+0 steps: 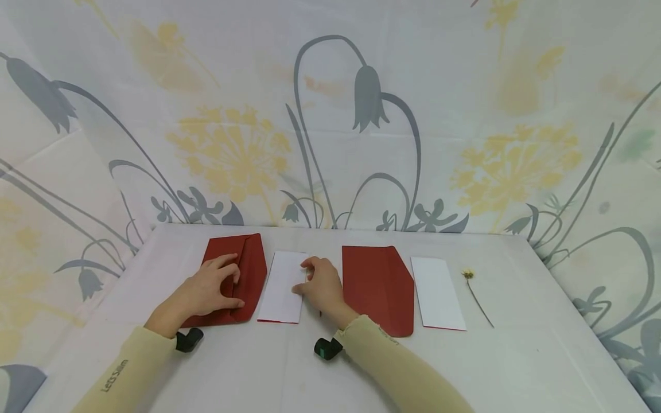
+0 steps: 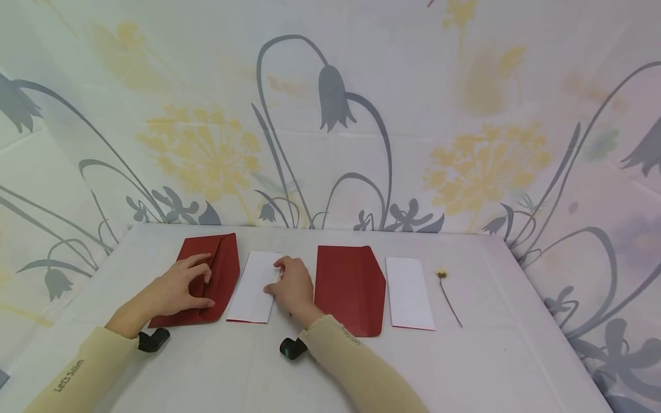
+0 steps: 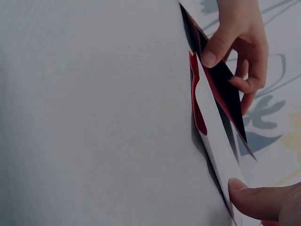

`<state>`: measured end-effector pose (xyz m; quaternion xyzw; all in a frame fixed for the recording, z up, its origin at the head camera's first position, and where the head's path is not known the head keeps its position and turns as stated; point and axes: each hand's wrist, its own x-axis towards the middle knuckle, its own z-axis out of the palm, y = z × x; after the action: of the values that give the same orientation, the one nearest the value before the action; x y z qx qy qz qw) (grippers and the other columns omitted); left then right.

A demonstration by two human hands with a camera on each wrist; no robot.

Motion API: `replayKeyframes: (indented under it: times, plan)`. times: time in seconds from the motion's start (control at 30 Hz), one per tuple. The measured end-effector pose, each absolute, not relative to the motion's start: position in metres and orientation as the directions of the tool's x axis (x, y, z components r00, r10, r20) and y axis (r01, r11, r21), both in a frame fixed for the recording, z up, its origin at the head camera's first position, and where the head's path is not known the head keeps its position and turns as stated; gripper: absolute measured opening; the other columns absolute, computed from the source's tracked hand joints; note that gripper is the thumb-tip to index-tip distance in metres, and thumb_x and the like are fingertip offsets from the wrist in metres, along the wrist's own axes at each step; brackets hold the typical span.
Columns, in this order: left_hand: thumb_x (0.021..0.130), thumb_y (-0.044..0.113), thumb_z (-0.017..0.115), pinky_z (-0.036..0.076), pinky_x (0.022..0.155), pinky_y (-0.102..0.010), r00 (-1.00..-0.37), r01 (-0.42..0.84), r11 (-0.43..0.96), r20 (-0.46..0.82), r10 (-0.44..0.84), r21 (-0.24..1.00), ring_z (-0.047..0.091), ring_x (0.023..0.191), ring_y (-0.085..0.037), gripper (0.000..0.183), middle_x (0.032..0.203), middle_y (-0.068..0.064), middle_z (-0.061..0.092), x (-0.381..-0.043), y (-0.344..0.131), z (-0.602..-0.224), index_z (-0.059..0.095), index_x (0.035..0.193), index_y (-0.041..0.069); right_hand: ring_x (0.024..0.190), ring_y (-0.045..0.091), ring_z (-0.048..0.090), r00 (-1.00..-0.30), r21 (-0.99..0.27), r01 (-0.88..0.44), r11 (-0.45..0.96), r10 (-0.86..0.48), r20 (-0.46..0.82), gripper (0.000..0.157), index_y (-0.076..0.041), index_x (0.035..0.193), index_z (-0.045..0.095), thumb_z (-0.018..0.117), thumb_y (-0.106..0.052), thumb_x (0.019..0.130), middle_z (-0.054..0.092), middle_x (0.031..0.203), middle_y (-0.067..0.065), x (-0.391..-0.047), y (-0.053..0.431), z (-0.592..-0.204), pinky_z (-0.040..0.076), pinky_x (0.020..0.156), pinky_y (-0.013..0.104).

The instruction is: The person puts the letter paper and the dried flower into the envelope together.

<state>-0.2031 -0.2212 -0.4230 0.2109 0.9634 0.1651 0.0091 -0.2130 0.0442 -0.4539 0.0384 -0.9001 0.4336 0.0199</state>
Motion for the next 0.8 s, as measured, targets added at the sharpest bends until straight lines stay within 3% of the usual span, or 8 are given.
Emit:
replayKeyframes:
  times: [0.27, 0.47, 0.8]
  plan:
    - [0.068, 0.039, 0.081, 0.049, 0.066, -0.051, -0.913, 0.394, 0.858, 0.033, 0.407, 0.33, 0.031, 0.125, -0.044, 0.039, 0.144, -0.017, 0.033, -0.203, -0.222, -0.421, 0.049, 0.083, 0.023, 0.078, 0.012, 0.052, -0.997, -0.794, -0.062, 0.604, -0.007, 0.072, 0.048, -0.014, 0.108, 0.061, 0.083, -0.009, 0.065, 0.06, 0.093, -0.004, -0.209, 0.037, -0.451, 0.044, 0.067, 0.027]
    - [0.068, 0.039, 0.081, 0.05, 0.064, -0.048, -0.916, 0.385, 0.862, 0.025, 0.4, 0.33, 0.031, 0.124, -0.045, 0.039, 0.144, -0.017, 0.033, -0.202, -0.222, -0.419, 0.049, 0.083, 0.023, 0.074, 0.012, 0.052, -0.998, -0.783, -0.052, 0.619, 0.001, 0.067, 0.042, -0.014, 0.106, 0.06, 0.08, -0.009, 0.069, 0.061, 0.088, -0.006, -0.208, 0.035, -0.451, 0.045, 0.065, 0.027]
    - [0.068, 0.04, 0.081, 0.049, 0.064, -0.047, -0.924, 0.365, 0.874, 0.01, 0.383, 0.32, 0.03, 0.123, -0.046, 0.039, 0.144, -0.017, 0.032, -0.2, -0.229, -0.419, 0.049, 0.083, 0.023, 0.081, 0.013, 0.051, -0.994, -0.735, -0.091, 0.672, -0.014, 0.11, 0.051, -0.014, 0.106, 0.062, 0.087, -0.021, 0.062, 0.062, 0.087, -0.007, -0.207, 0.028, -0.454, 0.045, 0.067, 0.026]
